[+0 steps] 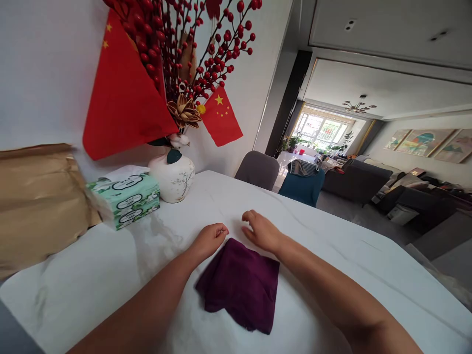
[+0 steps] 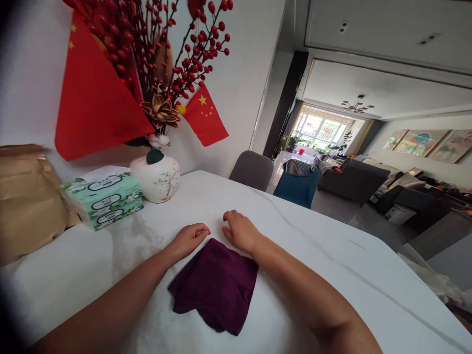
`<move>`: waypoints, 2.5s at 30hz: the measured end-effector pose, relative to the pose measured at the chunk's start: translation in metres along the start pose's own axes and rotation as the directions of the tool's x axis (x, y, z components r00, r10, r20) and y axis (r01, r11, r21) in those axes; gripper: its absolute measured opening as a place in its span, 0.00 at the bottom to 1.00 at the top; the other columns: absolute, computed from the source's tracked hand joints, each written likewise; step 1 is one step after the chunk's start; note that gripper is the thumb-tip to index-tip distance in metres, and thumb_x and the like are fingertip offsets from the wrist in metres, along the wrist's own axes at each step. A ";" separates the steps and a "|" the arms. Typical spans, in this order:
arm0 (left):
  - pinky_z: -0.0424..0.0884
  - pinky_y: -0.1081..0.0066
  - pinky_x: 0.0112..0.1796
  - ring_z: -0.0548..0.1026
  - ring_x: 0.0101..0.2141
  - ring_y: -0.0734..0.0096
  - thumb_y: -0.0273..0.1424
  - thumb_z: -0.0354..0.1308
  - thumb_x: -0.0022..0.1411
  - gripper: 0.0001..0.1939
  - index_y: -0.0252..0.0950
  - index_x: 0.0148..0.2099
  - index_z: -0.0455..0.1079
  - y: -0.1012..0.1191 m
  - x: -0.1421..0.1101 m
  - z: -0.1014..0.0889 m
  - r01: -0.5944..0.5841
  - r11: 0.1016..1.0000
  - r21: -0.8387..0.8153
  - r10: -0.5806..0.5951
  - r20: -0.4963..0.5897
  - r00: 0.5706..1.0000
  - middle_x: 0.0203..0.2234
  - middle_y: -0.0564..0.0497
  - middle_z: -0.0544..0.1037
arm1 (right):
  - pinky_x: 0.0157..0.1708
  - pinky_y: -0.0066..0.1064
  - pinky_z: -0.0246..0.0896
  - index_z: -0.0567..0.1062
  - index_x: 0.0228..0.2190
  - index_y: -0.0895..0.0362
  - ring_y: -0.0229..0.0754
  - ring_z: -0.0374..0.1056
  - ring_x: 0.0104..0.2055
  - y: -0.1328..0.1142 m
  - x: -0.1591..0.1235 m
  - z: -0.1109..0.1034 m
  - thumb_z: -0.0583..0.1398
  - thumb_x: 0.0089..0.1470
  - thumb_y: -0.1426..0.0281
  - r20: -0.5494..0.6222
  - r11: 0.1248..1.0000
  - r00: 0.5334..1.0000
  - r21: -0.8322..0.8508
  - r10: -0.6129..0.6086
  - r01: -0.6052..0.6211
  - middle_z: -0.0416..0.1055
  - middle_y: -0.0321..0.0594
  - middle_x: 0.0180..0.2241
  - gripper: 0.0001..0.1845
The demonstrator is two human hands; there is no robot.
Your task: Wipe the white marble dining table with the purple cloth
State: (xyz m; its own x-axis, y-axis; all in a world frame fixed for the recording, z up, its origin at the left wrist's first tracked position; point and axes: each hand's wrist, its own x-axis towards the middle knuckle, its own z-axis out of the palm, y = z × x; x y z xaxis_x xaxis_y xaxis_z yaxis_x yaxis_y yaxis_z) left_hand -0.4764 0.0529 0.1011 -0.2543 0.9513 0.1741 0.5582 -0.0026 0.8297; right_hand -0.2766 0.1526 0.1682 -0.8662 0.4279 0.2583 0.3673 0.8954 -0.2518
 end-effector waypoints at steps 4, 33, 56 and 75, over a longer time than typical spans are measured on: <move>0.57 0.68 0.31 0.64 0.26 0.68 0.42 0.51 0.59 0.14 0.38 0.34 0.72 0.000 0.000 0.002 -0.020 1.000 -0.007 0.019 -0.011 1.000 0.21 0.56 0.66 | 0.63 0.55 0.59 0.66 0.67 0.42 0.59 0.65 0.64 -0.054 -0.077 0.000 0.60 0.64 0.48 0.134 0.978 0.969 0.045 -0.209 0.205 0.71 0.47 0.60 0.34; 0.54 0.69 0.27 0.57 0.25 0.71 0.46 0.53 0.62 0.18 0.39 0.43 0.74 0.009 -0.011 0.000 0.153 0.981 -0.117 -0.159 -0.039 0.987 0.22 0.59 0.57 | 0.68 0.62 0.54 0.61 0.70 0.39 0.59 0.43 0.75 0.157 0.102 0.027 0.53 0.69 0.54 -0.010 0.858 0.874 -0.183 0.486 -0.479 0.46 0.33 0.76 0.31; 0.55 0.70 0.26 0.58 0.24 0.72 0.50 0.55 0.58 0.21 0.40 0.43 0.75 0.005 -0.012 0.001 0.216 0.967 -0.133 -0.217 0.011 0.976 0.22 0.60 0.59 | 0.65 0.76 0.46 0.57 0.72 0.40 0.76 0.43 0.73 0.302 0.037 -0.020 0.53 0.63 0.48 -0.233 0.324 0.306 0.040 0.923 -0.945 0.38 0.41 0.77 0.39; 0.55 0.68 0.28 0.61 0.25 0.69 0.50 0.52 0.61 0.22 0.39 0.43 0.74 -0.009 0.002 0.002 0.037 0.999 0.031 -0.035 -0.084 0.996 0.21 0.58 0.60 | 0.70 0.55 0.51 0.71 0.65 0.52 0.58 0.54 0.71 0.087 -0.089 0.044 0.62 0.60 0.62 -0.144 0.989 0.984 -0.095 0.103 -0.117 0.55 0.52 0.72 0.33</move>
State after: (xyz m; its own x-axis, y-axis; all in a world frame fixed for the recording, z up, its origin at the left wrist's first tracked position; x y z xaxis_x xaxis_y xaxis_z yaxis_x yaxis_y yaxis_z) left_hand -0.4805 0.0551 0.0931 -0.3388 0.9217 0.1891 0.5728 0.0426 0.8186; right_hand -0.1827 0.1876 0.0824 -0.7658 0.5311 0.3626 0.4970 0.8466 -0.1903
